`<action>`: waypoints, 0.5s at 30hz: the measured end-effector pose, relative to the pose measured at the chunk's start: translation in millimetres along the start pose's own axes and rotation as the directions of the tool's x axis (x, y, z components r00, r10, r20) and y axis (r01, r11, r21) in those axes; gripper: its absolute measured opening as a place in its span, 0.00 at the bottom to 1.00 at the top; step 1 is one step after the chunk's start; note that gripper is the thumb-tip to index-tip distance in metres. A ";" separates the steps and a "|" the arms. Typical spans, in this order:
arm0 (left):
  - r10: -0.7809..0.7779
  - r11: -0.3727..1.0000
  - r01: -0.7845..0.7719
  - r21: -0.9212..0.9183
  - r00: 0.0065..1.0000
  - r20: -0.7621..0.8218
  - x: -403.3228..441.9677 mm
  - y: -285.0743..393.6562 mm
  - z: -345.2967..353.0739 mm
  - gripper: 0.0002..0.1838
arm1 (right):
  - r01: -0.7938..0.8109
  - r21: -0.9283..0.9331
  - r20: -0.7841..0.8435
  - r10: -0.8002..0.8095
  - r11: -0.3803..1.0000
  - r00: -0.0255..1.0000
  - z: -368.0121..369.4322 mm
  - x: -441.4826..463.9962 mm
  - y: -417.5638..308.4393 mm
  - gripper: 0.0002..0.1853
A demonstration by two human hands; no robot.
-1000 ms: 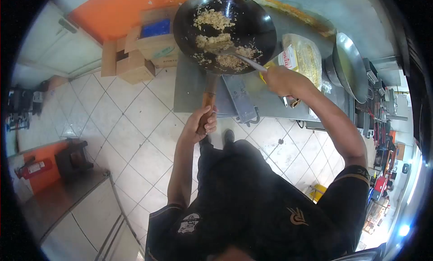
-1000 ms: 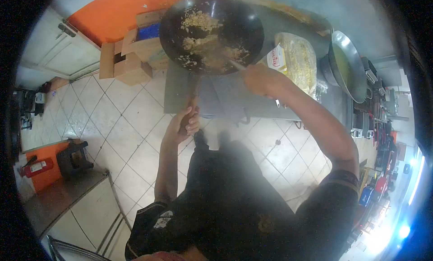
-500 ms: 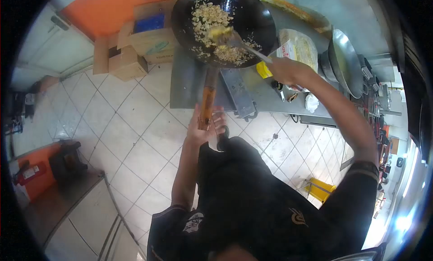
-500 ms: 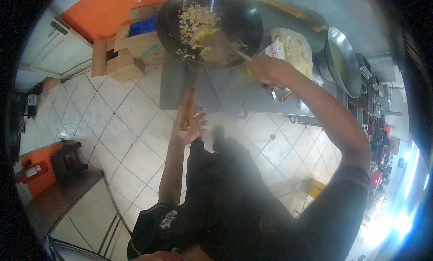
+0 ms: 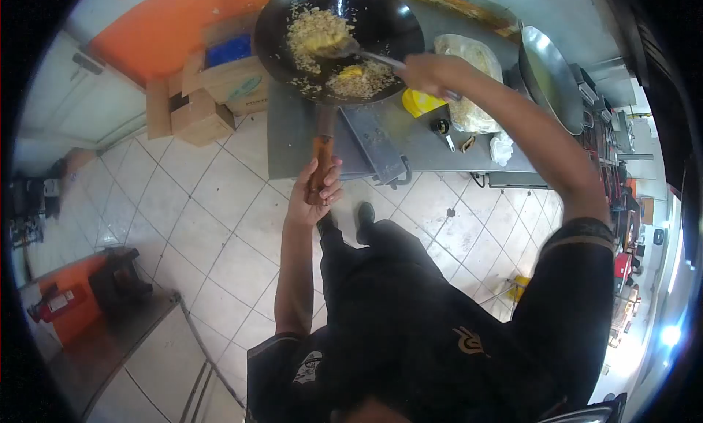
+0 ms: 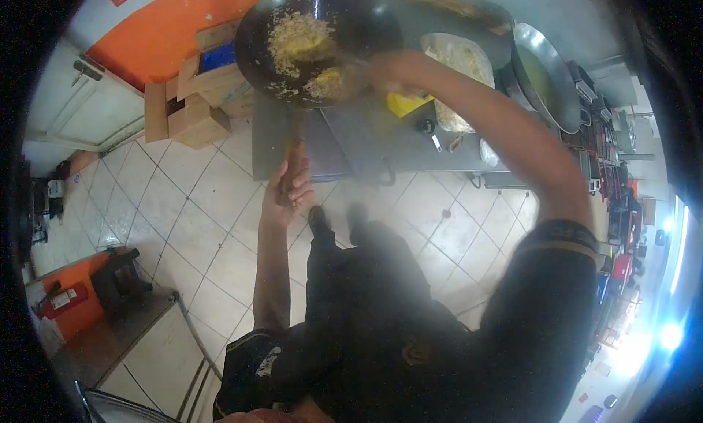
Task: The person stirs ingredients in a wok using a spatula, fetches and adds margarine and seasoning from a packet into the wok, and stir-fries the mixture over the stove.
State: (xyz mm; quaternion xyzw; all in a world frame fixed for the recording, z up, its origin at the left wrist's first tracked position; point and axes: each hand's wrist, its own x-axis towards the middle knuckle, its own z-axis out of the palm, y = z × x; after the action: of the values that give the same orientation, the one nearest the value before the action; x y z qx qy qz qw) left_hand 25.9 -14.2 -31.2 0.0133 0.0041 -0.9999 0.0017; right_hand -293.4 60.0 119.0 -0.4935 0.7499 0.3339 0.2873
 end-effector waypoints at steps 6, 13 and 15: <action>0.021 0.999 -0.018 0.043 0.998 -0.066 -1.7 -1.3 1.8 0.22 | -0.053 0.133 0.049 0.047 0.990 0.998 -79.1 -98.2 -13.1 0.31; 0.026 0.998 -0.023 0.056 0.998 -0.050 -1.5 -2.2 -0.2 0.22 | -0.292 0.106 0.246 0.260 0.950 0.934 -66.7 -119.2 -28.6 0.21; 0.020 0.999 -0.018 0.043 0.999 -0.039 -0.9 -1.7 -1.4 0.22 | -0.168 0.215 -0.063 0.185 0.962 0.981 -38.1 -68.7 -13.9 0.20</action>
State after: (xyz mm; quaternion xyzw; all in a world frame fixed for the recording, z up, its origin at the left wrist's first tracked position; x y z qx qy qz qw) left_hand 26.8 -12.4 -32.5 0.0331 -0.0173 -0.9992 0.0109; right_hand -260.4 63.7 191.6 -0.4052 0.8331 0.2569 0.2754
